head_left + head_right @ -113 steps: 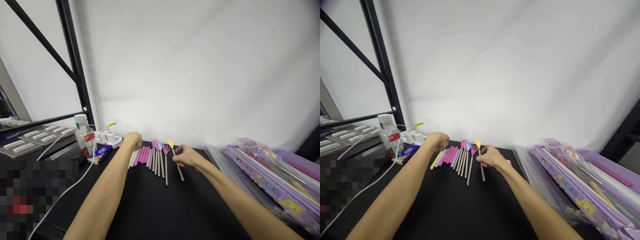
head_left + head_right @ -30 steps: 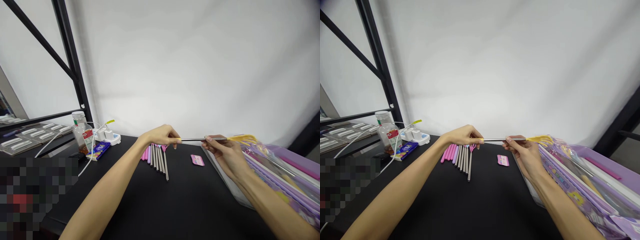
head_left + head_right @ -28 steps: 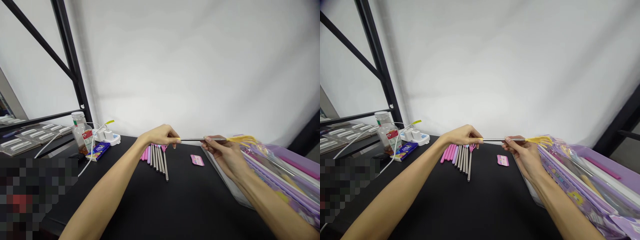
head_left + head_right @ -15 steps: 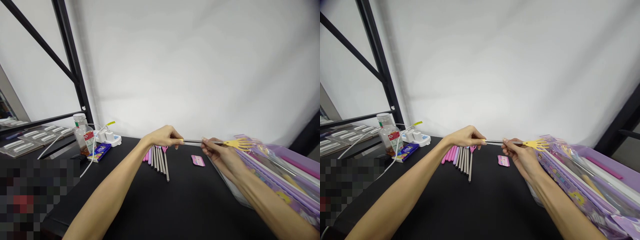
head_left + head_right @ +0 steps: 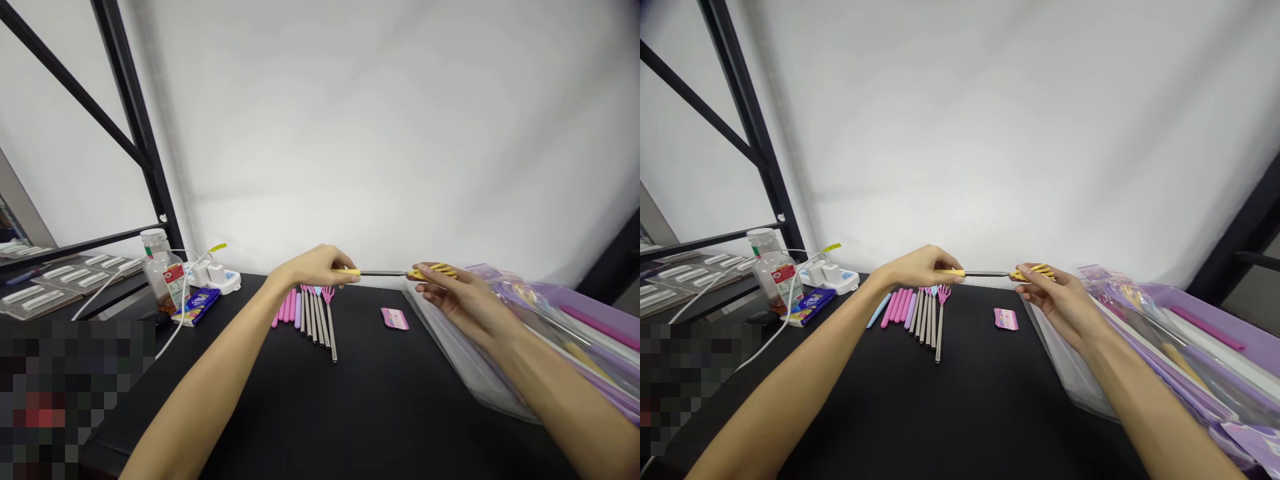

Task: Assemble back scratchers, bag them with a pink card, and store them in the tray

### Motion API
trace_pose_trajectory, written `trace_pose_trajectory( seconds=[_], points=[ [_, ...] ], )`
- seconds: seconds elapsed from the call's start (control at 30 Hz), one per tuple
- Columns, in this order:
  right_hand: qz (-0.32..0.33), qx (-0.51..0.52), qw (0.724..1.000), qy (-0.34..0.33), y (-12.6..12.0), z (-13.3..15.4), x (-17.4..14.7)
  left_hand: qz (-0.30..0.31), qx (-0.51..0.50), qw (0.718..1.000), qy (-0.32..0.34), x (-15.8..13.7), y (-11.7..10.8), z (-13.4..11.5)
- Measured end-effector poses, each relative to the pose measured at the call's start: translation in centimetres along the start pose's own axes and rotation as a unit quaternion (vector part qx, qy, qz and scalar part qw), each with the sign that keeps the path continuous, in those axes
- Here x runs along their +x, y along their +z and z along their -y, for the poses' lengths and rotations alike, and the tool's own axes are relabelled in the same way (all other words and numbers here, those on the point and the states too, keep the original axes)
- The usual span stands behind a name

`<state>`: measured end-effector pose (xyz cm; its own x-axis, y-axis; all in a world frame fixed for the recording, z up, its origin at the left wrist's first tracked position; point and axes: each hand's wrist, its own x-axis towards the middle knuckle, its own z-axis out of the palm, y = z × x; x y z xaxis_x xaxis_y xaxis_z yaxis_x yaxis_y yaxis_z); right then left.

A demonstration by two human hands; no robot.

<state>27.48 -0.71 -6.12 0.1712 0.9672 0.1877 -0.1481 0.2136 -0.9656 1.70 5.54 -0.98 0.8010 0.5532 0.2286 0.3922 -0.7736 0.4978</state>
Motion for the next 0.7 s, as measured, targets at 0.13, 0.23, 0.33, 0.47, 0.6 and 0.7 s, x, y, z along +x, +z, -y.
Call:
trace_pose_trajectory(
  seconds=[0.13,0.23,0.33,0.47,0.6,0.7],
  points=[
    [0.106,-0.206,0.972,-0.034,-1.1,0.5,-0.2,0.043,0.025,0.999,-0.005,-0.1,-0.3,1.1],
    [0.150,-0.336,0.926,-0.084,-0.8,0.3,-0.5,0.051,-0.005,0.999,-0.008,0.2,0.3,1.2],
    [0.146,-0.380,0.905,-0.125,-0.3,0.0,-0.7,0.067,-0.068,0.995,-0.021,0.4,0.8,0.8],
    [0.149,-0.392,0.898,-0.135,0.2,0.2,-0.8,0.029,-0.074,0.997,0.001,0.7,1.1,-0.1],
    [0.187,-0.367,0.910,-0.052,0.1,0.8,-0.9,-0.010,-0.021,0.997,0.072,1.4,2.0,-0.7],
    [0.204,-0.296,0.932,0.045,-0.6,0.9,-0.7,-0.035,0.040,0.991,0.123,2.1,3.2,-1.0]
  ],
)
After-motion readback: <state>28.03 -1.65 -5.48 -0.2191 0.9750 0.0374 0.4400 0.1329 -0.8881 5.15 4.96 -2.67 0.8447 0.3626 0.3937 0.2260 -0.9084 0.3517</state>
